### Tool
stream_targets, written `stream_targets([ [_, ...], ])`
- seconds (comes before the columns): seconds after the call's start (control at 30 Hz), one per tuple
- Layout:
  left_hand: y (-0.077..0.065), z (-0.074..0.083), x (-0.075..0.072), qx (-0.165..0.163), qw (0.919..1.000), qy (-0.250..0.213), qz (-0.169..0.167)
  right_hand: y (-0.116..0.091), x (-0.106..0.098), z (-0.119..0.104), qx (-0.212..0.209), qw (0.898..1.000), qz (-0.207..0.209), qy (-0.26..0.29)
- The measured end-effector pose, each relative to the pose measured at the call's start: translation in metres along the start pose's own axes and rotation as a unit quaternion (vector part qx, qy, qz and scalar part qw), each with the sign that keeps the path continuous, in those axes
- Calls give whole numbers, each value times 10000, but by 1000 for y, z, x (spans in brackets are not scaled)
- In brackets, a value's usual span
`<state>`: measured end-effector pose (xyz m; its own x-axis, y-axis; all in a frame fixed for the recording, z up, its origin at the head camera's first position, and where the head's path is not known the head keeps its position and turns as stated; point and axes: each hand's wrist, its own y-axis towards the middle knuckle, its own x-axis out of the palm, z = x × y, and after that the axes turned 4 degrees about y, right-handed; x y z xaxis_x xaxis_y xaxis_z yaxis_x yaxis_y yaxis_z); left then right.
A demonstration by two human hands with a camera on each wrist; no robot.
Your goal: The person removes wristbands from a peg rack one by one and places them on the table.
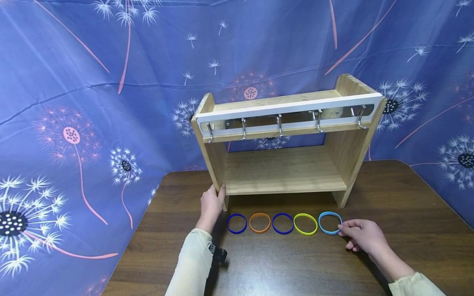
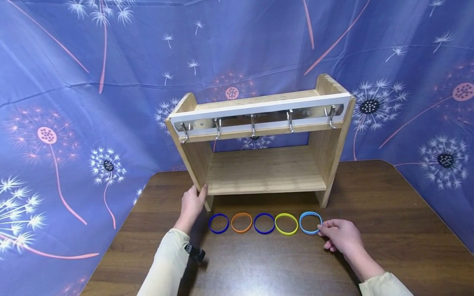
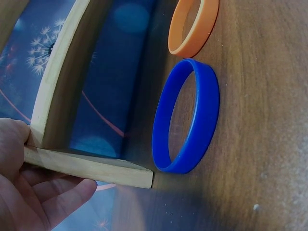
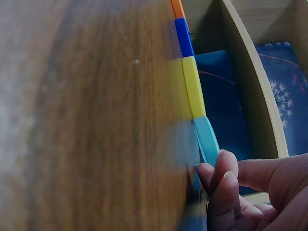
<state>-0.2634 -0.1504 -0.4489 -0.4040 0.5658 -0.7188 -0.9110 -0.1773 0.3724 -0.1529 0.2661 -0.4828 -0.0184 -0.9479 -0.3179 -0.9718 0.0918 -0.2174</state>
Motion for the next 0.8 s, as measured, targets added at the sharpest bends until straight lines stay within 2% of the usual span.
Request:
stream_targets([
  [0.37,-1,2,0,-9,10000,1,-56,-7,-7,4,-141,9997,106,-140],
  [0.47,-1,2,0,-25,10000,5,-72,-10,-8,3,-287,9991,232,-196],
  [0.6,0,0,-1,-24,9999,-9,-115,-11,-12,-2,-717,9956,451,-406],
  [0.7,0,-3,-1,0,9999,-42,-157,-11,-15,-7,-1202,9858,772,-885],
  [0.73,0,-4,-1,9,9998,-51,-170,-11,-16,-9,-1389,9796,927,-1123],
  [0.8,-1,-6,0,13,9998,-53,-205,-9,-18,-11,-1794,9599,1302,-1716],
])
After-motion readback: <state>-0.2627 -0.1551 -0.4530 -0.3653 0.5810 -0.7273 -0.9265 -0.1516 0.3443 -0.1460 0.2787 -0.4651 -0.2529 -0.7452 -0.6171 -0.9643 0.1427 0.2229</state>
